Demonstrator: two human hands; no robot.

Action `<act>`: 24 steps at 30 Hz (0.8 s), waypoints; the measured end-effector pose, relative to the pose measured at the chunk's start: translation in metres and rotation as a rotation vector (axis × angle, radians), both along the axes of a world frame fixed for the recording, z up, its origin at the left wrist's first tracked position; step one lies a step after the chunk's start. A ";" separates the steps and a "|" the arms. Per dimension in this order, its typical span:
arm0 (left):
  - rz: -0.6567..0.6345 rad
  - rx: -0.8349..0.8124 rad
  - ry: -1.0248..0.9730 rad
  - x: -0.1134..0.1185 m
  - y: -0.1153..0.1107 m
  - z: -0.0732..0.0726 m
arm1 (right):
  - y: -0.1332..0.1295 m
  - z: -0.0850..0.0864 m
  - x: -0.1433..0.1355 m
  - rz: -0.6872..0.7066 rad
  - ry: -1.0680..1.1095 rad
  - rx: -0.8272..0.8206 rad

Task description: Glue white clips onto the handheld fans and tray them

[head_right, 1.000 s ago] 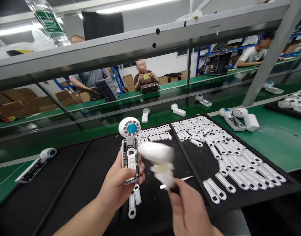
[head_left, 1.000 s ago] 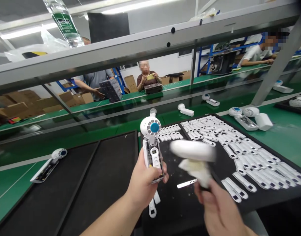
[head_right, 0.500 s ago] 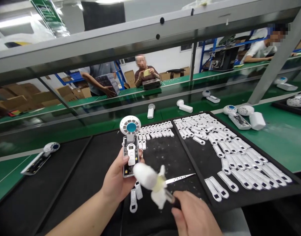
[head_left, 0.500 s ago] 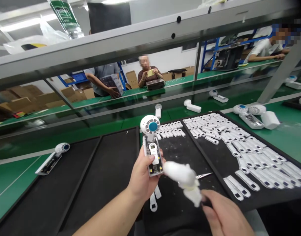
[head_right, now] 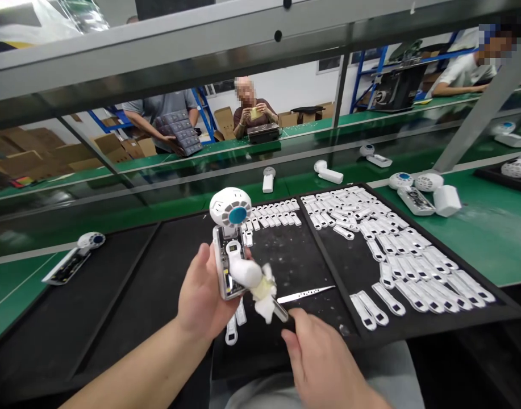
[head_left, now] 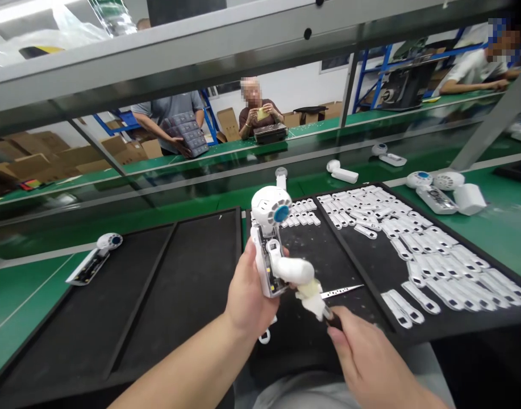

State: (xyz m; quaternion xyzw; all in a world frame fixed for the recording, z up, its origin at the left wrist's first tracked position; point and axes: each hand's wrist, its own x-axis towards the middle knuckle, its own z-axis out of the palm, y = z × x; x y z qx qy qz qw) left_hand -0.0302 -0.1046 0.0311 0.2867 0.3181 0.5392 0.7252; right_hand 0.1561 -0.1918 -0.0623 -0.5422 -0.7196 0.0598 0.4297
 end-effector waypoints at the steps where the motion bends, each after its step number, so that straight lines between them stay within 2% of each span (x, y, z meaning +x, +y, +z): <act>1: 0.034 -0.027 0.015 0.001 0.000 -0.001 | -0.001 0.000 -0.004 0.026 -0.022 0.042; 5: 0.069 -0.060 0.012 0.003 -0.001 -0.006 | -0.004 0.004 -0.007 0.067 -0.051 0.139; 9: 0.004 -0.040 -0.016 0.005 -0.007 -0.006 | -0.001 0.005 -0.002 0.046 -0.023 0.190; 11: -0.035 0.009 -0.029 0.005 -0.010 -0.006 | 0.003 0.007 -0.001 0.024 -0.039 0.157; 13: -0.055 0.067 -0.005 0.004 -0.011 -0.008 | 0.007 0.013 -0.001 0.046 -0.078 0.140; 16: -0.114 0.136 0.066 0.002 -0.013 -0.014 | 0.016 0.027 -0.001 0.064 -0.105 0.263; 18: -0.208 0.142 0.096 0.002 -0.018 -0.018 | 0.026 0.038 -0.001 0.034 -0.142 0.334; 21: -0.354 0.125 0.118 0.001 -0.027 -0.022 | 0.047 0.053 0.000 -0.049 -0.195 0.275; 24: -0.356 0.158 0.160 -0.001 -0.031 -0.024 | 0.060 0.063 0.005 -0.122 -0.164 0.096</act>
